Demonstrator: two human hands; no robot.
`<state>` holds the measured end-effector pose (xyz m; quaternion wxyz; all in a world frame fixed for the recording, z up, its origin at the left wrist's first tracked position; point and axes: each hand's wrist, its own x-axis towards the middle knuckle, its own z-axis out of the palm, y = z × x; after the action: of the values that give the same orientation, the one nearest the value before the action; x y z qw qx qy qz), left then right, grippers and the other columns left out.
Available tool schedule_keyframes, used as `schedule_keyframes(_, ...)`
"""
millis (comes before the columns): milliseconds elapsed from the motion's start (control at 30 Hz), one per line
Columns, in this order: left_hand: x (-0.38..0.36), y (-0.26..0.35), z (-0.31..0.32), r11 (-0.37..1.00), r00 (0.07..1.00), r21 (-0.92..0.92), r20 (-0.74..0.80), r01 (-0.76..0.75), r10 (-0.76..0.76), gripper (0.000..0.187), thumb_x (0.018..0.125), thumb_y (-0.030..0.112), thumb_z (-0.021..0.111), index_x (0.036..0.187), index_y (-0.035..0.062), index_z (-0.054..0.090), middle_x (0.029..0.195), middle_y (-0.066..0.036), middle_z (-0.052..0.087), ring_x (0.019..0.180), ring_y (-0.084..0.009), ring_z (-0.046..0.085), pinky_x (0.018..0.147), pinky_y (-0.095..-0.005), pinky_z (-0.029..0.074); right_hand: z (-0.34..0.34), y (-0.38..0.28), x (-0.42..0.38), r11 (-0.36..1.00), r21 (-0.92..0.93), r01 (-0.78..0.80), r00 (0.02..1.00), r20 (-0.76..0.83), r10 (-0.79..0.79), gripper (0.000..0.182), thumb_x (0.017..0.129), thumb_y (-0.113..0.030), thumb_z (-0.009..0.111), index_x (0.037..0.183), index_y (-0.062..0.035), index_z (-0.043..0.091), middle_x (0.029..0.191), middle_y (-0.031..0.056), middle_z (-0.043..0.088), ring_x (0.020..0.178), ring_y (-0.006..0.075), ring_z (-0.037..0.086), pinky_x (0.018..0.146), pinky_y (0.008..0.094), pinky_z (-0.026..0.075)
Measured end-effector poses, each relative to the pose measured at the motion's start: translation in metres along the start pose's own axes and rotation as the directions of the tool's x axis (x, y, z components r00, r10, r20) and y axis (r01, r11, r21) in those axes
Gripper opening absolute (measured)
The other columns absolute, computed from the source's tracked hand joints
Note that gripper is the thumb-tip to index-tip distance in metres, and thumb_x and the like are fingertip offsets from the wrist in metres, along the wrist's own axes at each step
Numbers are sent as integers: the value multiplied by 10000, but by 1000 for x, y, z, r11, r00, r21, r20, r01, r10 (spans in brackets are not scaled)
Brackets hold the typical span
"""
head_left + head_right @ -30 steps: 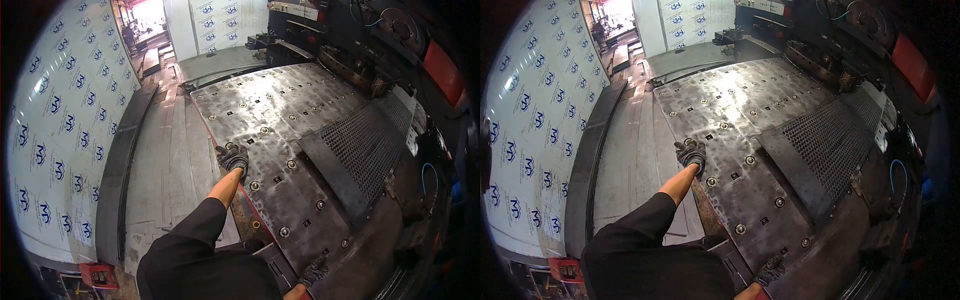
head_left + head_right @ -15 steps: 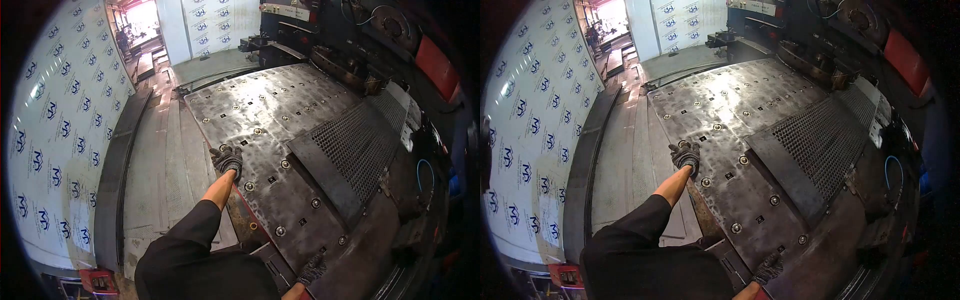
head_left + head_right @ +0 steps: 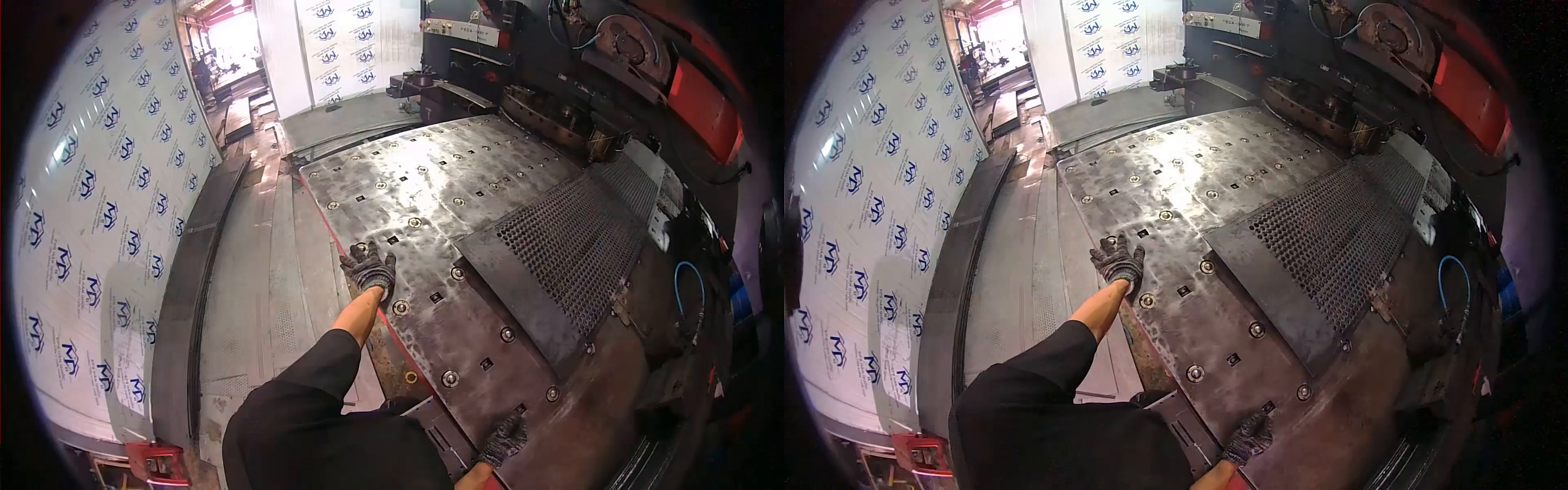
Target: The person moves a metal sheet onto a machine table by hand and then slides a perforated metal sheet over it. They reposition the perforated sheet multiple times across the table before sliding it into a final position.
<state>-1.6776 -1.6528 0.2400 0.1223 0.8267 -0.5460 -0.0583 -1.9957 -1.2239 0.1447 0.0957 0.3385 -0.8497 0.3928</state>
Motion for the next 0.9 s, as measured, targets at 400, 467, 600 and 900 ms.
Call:
schedule_keyframes(400, -22, 8, 5, 957, 957, -9, 5, -291, 291, 851, 1037, 686, 447, 1708, 170, 364, 1766, -240, 290, 1663, -445, 148, 1325, -635, -14, -43, -54, 17, 967, -38, -251, 927, 278, 251, 412, 1116, -330, 608, 1270, 23, 754, 1156, 203, 798, 1021, 383, 738, 911, 465, 553)
schedule_keyframes(467, -30, 11, -5, 928, 928, -12, 18, -372, 372, 853, 1038, 687, 459, 1702, 159, 370, 1746, -244, 334, 1649, -436, 216, 1332, -613, 40, -42, -62, 14, 963, 196, -184, 979, 119, 163, 381, 1119, -303, 602, 1219, 26, 768, 1166, 203, 800, 1052, 366, 748, 951, 478, 554)
schedule_keyframes(600, -38, 20, -3, 878, 881, -72, -26, -473, 473, 904, 1031, 729, 449, 1718, 154, 325, 1744, -253, 331, 1646, -435, 231, 1333, -591, 125, -15, -13, 24, 974, 214, 72, 997, -31, -67, 331, 1123, -259, 564, 1120, 2, 768, 1034, 207, 769, 972, 340, 743, 869, 450, 582)
schedule_keyframes(900, -83, 128, -2, 745, 787, -295, -38, -598, 616, 873, 978, 713, 548, 1643, 153, 473, 1709, -332, 336, 1605, -526, 263, 1325, -621, 135, -31, -31, 142, 943, -284, 176, 984, 30, -174, 496, 1082, -317, 623, 1486, -28, 620, 1495, 256, 625, 1441, 451, 526, 1249, 508, 404)
